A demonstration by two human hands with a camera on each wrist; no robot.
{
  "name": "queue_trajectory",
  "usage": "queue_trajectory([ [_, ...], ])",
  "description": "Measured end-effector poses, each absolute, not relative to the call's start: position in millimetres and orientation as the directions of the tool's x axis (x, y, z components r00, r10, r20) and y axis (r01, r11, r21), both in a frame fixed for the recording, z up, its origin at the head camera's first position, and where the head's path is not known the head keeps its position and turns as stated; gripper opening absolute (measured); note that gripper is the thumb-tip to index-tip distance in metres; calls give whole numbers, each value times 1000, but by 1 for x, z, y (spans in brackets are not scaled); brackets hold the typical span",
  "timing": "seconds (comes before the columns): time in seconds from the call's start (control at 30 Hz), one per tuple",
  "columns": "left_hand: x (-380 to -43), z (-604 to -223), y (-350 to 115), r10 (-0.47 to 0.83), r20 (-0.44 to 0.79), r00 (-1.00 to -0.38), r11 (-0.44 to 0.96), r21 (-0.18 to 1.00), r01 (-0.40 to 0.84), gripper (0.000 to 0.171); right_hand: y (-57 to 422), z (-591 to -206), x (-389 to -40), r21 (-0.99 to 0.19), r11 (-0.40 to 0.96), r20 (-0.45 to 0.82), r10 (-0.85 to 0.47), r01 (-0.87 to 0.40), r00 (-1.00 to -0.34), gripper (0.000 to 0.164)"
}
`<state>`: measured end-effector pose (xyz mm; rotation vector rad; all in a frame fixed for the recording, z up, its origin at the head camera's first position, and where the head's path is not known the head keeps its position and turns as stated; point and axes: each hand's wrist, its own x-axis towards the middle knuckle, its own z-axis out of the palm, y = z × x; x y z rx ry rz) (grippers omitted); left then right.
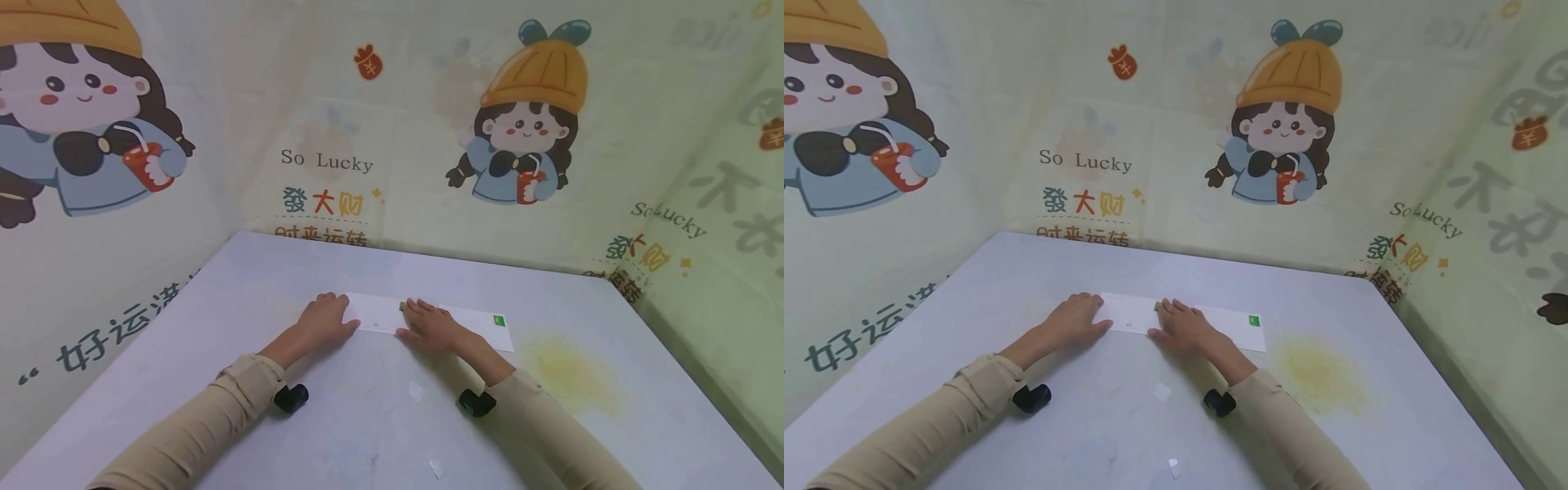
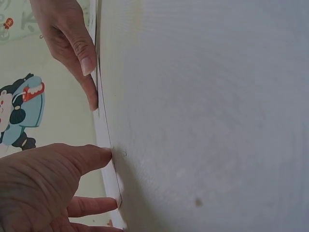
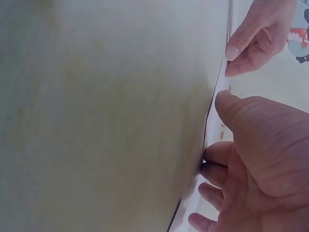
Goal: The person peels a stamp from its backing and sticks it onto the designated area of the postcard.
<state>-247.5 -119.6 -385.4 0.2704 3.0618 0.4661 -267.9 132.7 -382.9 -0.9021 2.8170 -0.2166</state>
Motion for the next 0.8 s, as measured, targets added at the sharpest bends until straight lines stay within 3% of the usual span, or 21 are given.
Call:
queue_trajectory([
  [0.43, -251, -385, -119, 193, -14, -981, 933, 311, 180, 55, 141, -384, -263, -310, 767, -5, -592, -562, -806, 64],
  [0.8, -252, -393, -124, 197, 21, -980, 925, 328, 193, 62, 151, -373, -228, -582, 662, 124, -501, -472, -857, 62],
])
